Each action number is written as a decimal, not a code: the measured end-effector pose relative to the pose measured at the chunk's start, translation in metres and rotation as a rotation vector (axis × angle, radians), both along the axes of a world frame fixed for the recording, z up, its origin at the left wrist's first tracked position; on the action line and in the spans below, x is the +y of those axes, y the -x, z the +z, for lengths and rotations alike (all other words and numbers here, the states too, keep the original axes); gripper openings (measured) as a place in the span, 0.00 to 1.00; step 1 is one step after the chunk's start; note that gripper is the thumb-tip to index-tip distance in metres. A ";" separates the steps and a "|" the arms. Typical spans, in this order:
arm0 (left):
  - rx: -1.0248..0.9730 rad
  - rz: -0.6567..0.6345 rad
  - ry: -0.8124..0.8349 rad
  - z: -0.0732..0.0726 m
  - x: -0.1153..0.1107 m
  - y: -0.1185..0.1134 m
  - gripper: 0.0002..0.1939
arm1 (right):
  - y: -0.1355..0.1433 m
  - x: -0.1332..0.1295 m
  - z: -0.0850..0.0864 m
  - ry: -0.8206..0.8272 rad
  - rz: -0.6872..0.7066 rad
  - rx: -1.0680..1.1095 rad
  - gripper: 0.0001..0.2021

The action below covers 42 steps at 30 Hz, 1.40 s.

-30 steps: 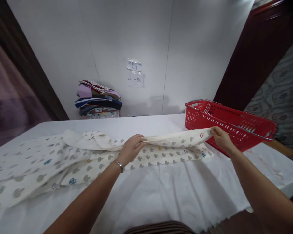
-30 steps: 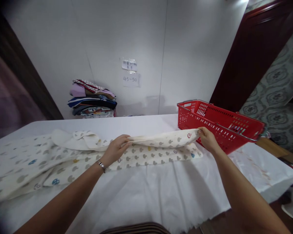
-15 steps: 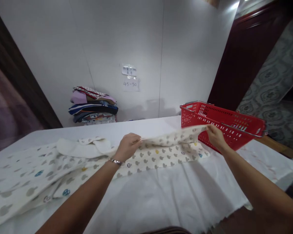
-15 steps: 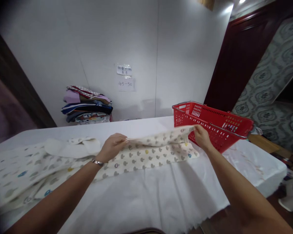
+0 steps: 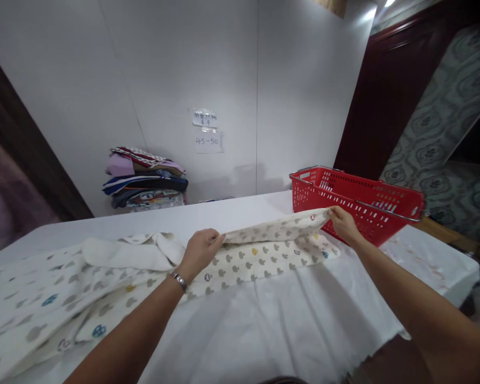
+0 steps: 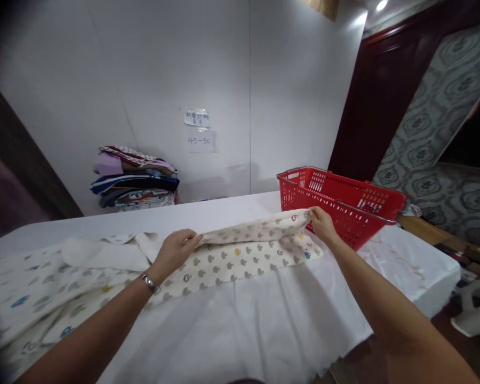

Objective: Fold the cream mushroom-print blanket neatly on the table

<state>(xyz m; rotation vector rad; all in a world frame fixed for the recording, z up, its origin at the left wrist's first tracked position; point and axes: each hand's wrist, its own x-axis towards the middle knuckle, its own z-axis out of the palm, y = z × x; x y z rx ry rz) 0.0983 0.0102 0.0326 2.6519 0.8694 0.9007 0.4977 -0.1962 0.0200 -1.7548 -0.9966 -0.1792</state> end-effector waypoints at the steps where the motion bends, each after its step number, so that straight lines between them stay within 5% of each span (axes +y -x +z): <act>1: -0.003 0.000 0.005 -0.002 -0.001 0.001 0.17 | 0.000 -0.001 -0.003 0.000 0.014 0.013 0.13; 7: -0.077 -0.007 0.072 -0.015 -0.013 0.006 0.16 | 0.001 -0.003 -0.014 -0.068 0.054 0.073 0.15; 14: -0.178 -0.158 -0.029 -0.027 -0.027 0.013 0.10 | 0.007 -0.020 -0.021 -0.085 0.030 0.020 0.13; 22: -0.001 -0.050 0.066 -0.048 -0.046 0.022 0.04 | 0.020 -0.048 -0.045 0.028 0.045 -0.118 0.13; 27: 0.252 -0.077 0.159 -0.071 -0.058 0.026 0.17 | 0.024 -0.069 -0.070 0.184 0.037 -0.301 0.13; 32: 0.404 -0.193 0.069 -0.080 -0.065 0.027 0.10 | 0.031 -0.093 -0.086 0.358 0.058 -0.503 0.11; 42: 0.437 -0.320 -0.125 -0.092 -0.067 0.025 0.06 | 0.051 -0.111 -0.085 0.638 0.025 -0.685 0.11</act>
